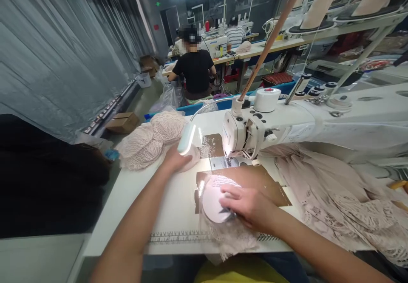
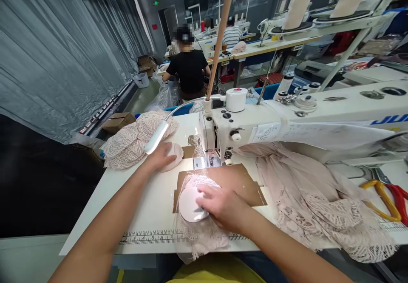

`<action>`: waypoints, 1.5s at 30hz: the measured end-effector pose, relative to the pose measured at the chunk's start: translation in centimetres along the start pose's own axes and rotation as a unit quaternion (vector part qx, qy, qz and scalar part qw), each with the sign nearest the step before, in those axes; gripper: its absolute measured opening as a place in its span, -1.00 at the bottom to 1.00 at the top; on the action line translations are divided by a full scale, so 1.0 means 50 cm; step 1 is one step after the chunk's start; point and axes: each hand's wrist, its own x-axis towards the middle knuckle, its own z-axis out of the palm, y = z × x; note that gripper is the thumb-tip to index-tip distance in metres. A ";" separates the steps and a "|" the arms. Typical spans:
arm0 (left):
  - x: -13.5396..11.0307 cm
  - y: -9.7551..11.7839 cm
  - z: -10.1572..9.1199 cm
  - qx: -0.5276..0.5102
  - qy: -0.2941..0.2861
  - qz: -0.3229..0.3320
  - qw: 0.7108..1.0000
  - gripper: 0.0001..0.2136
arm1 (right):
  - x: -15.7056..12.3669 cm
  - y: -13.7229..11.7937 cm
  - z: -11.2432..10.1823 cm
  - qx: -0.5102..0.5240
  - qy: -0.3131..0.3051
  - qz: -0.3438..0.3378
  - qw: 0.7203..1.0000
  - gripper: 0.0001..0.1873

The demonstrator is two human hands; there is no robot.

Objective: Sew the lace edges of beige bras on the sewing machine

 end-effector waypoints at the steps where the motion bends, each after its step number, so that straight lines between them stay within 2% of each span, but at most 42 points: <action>1: 0.001 -0.001 0.002 -0.016 -0.012 -0.009 1.000 -0.60 | -0.001 -0.006 -0.006 0.003 -0.037 -0.010 0.999 -0.68; 4: -0.011 -0.004 0.012 -0.079 -0.055 -0.027 0.995 -0.76 | -0.014 -0.004 -0.033 0.028 -0.118 0.039 0.992 -0.79; 8: -0.044 0.003 0.032 -0.177 -0.131 -0.032 0.975 -0.84 | -0.043 0.022 -0.076 0.044 -0.160 0.148 0.975 -0.78; 10: -0.062 0.016 0.041 -0.227 -0.168 -0.023 0.959 -0.81 | -0.050 0.031 -0.092 0.082 -0.165 0.171 0.968 -0.79; 12: -0.078 0.032 0.048 -0.266 -0.195 -0.012 0.944 -0.78 | -0.042 0.033 -0.102 0.146 -0.126 0.182 0.964 -0.81; 14: -0.091 0.047 0.056 -0.317 -0.212 -0.003 0.925 -0.77 | -0.020 0.031 -0.101 0.203 -0.051 0.206 0.956 -0.84; 16: -0.101 0.058 0.065 -0.375 -0.230 0.003 0.898 -0.74 | 0.011 0.027 -0.091 0.233 0.016 0.243 0.941 -0.83; 18: -0.108 0.062 0.072 -0.415 -0.249 0.009 0.875 -0.71 | 0.045 0.025 -0.074 0.259 0.044 0.256 0.930 -0.80; 21: -0.114 0.059 0.072 -0.411 -0.264 0.022 0.873 -0.69 | 0.082 0.024 -0.047 0.301 0.044 0.247 0.920 -0.88; 24: -0.111 0.045 0.049 -0.370 -0.298 0.042 0.879 -0.71 | 0.095 0.026 -0.029 0.328 0.039 0.245 0.911 -0.79; 27: -0.101 0.020 0.016 -0.350 -0.403 0.057 0.844 -0.62 | 0.088 0.031 -0.020 0.347 0.031 0.257 0.901 -0.71; 29: -0.093 0.001 0.002 -0.350 -0.446 0.049 0.822 -0.62 | 0.081 0.036 -0.018 0.353 0.024 0.266 0.897 -0.65; 31: -0.088 -0.014 -0.003 -0.337 -0.423 0.040 0.840 -0.67 | 0.074 0.041 -0.018 0.359 -0.001 0.260 0.896 -0.61; 34: -0.086 -0.019 0.001 -0.323 -0.338 0.045 0.883 -0.74 | 0.070 0.046 -0.020 0.387 -0.084 0.210 0.894 -0.58; 36: -0.089 -0.012 0.007 -0.341 -0.309 0.046 0.887 -0.76 | 0.071 0.048 -0.021 0.412 -0.106 0.202 0.882 -0.59; 39: -0.095 0.004 0.015 -0.370 -0.307 0.042 0.876 -0.74 | 0.077 0.047 -0.018 0.443 -0.056 0.226 0.866 -0.67; 41: -0.098 0.013 0.020 -0.381 -0.307 0.039 0.872 -0.73 | 0.082 0.047 -0.015 0.459 -0.012 0.217 0.861 -0.72; 45: -0.101 0.021 0.027 -0.392 -0.301 0.034 0.869 -0.74 | 0.081 0.049 -0.008 0.429 0.031 0.230 0.873 -0.80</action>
